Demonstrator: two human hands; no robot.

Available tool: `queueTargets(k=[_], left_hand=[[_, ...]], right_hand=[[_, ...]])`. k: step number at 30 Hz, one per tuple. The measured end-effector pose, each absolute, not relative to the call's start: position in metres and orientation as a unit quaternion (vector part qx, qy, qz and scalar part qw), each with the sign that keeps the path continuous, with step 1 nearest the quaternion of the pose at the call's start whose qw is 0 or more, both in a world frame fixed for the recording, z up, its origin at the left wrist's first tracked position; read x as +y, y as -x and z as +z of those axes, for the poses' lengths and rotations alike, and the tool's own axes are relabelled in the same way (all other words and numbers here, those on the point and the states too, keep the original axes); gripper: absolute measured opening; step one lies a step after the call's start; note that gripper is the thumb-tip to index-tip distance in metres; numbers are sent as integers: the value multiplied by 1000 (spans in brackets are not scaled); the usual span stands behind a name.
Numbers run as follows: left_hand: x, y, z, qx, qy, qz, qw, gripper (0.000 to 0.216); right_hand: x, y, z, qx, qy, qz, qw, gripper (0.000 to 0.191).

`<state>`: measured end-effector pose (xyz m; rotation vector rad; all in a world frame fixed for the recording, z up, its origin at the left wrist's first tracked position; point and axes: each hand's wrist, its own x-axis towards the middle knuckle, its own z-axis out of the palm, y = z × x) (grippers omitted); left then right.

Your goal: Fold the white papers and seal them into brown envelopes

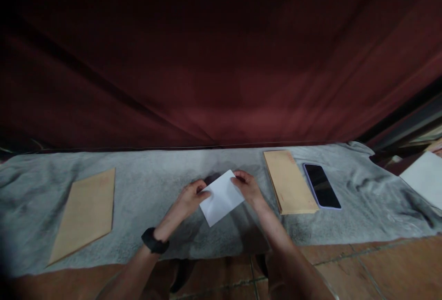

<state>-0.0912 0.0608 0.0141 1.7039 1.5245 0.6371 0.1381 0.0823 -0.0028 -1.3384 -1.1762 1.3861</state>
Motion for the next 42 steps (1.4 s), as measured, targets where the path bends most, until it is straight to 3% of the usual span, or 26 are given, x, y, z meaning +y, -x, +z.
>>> queueTargets(k=[5, 12, 21, 26, 42], left_hand=[[61, 90, 10, 530, -557, 328, 548, 28], [63, 83, 2, 553, -449, 425, 559, 33], [60, 77, 8, 517, -388, 419, 638, 38], [62, 75, 17, 531, -327, 474, 622, 41], [75, 90, 11, 607, -376, 545, 439, 30]], right_hand=[[86, -144, 0, -384, 539, 557, 502, 38], [81, -139, 0, -265, 470, 670, 509, 25], [77, -136, -1, -322, 534, 633, 459, 30], [73, -132, -5, -398, 533, 640, 385, 33], [67, -127, -12, -432, 523, 660, 322, 28]])
